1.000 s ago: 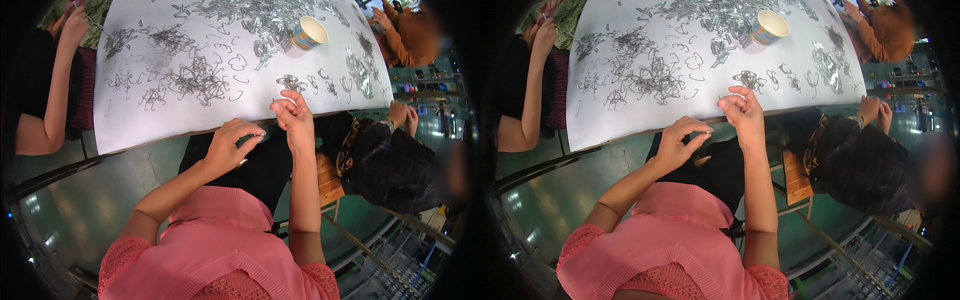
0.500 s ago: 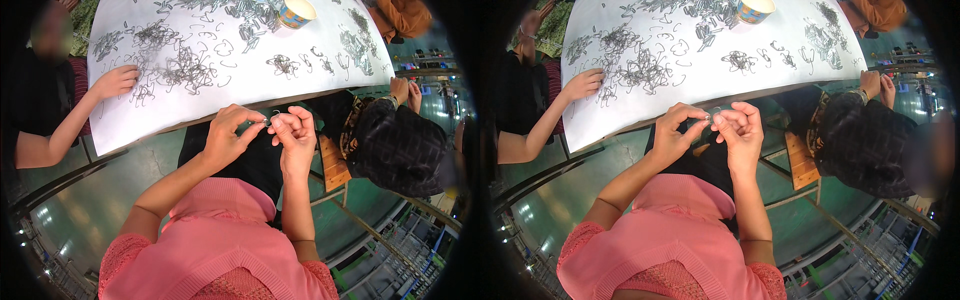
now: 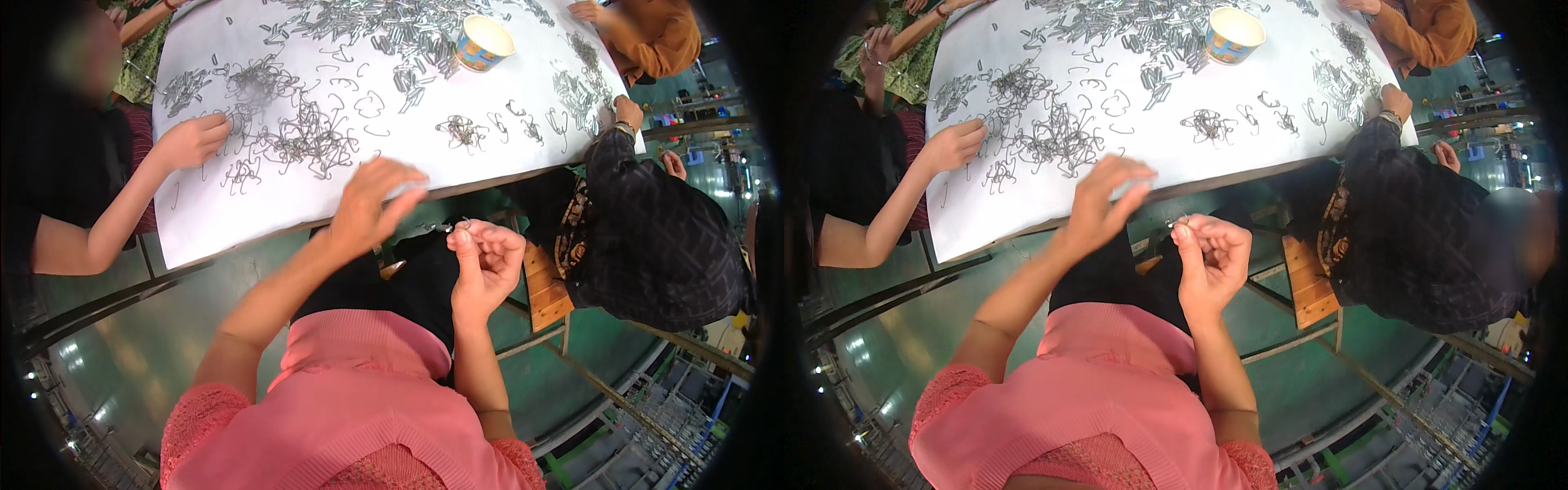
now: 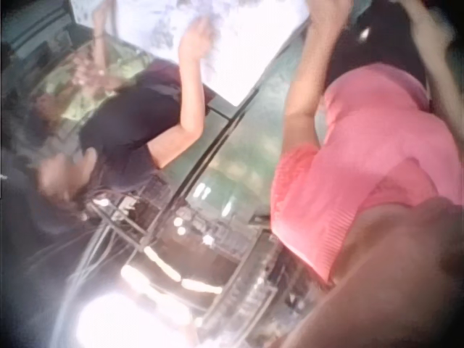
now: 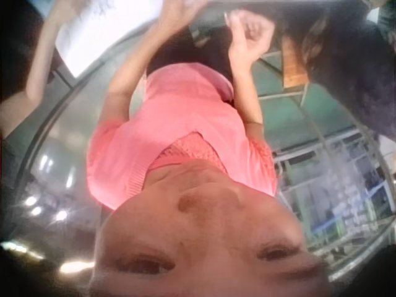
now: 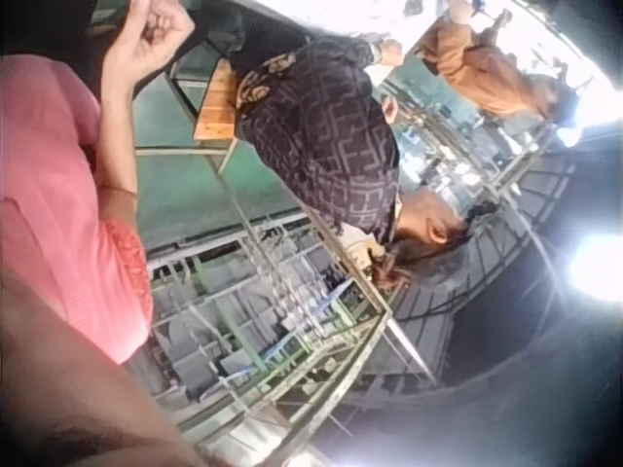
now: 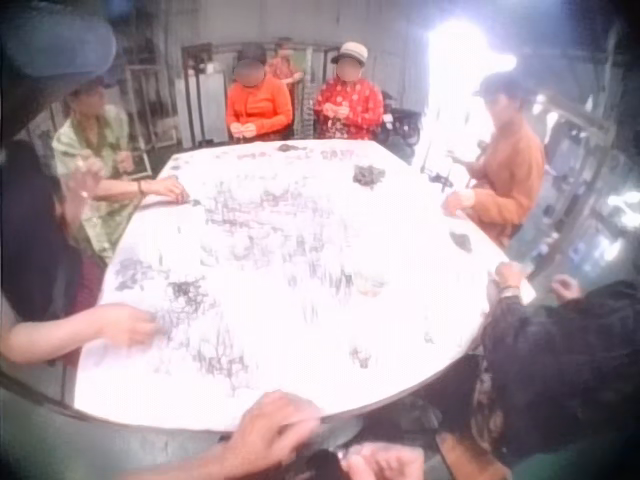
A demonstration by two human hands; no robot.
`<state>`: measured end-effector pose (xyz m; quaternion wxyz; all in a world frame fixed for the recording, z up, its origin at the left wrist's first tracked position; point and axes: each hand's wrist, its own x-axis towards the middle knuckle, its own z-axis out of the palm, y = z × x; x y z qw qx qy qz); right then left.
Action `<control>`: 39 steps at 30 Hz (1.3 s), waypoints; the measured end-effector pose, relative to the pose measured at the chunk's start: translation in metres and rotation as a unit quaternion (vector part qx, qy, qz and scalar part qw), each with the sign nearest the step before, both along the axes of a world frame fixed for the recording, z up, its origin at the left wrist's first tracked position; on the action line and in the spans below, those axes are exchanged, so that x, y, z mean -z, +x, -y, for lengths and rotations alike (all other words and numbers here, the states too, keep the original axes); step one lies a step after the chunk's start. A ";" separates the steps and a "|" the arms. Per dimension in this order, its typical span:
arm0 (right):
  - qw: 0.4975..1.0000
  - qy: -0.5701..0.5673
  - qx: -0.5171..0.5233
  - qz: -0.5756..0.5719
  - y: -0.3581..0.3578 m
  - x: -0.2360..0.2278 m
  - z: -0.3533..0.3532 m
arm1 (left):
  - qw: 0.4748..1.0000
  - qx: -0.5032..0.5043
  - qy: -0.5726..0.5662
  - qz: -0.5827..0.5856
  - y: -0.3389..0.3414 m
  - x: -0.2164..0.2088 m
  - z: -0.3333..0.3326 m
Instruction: The person arranges silver paperclips on a large white sheet of paper, creating abstract patterns. They pick up individual clips and place them down repeatedly, working alongside others at the same table.
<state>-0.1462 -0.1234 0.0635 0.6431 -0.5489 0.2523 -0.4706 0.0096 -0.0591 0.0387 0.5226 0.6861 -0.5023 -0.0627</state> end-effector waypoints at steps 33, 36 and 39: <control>0.985 -0.143 0.012 -0.100 0.006 0.012 0.003 | 0.945 0.054 0.131 -0.295 -0.011 -0.050 0.007; 0.981 -0.164 0.013 -0.106 0.006 0.012 0.000 | 0.945 0.049 0.103 -0.308 -0.016 -0.053 0.000; 0.978 -0.181 0.018 -0.100 0.007 0.011 -0.001 | 0.950 0.033 0.080 -0.301 -0.023 -0.058 -0.002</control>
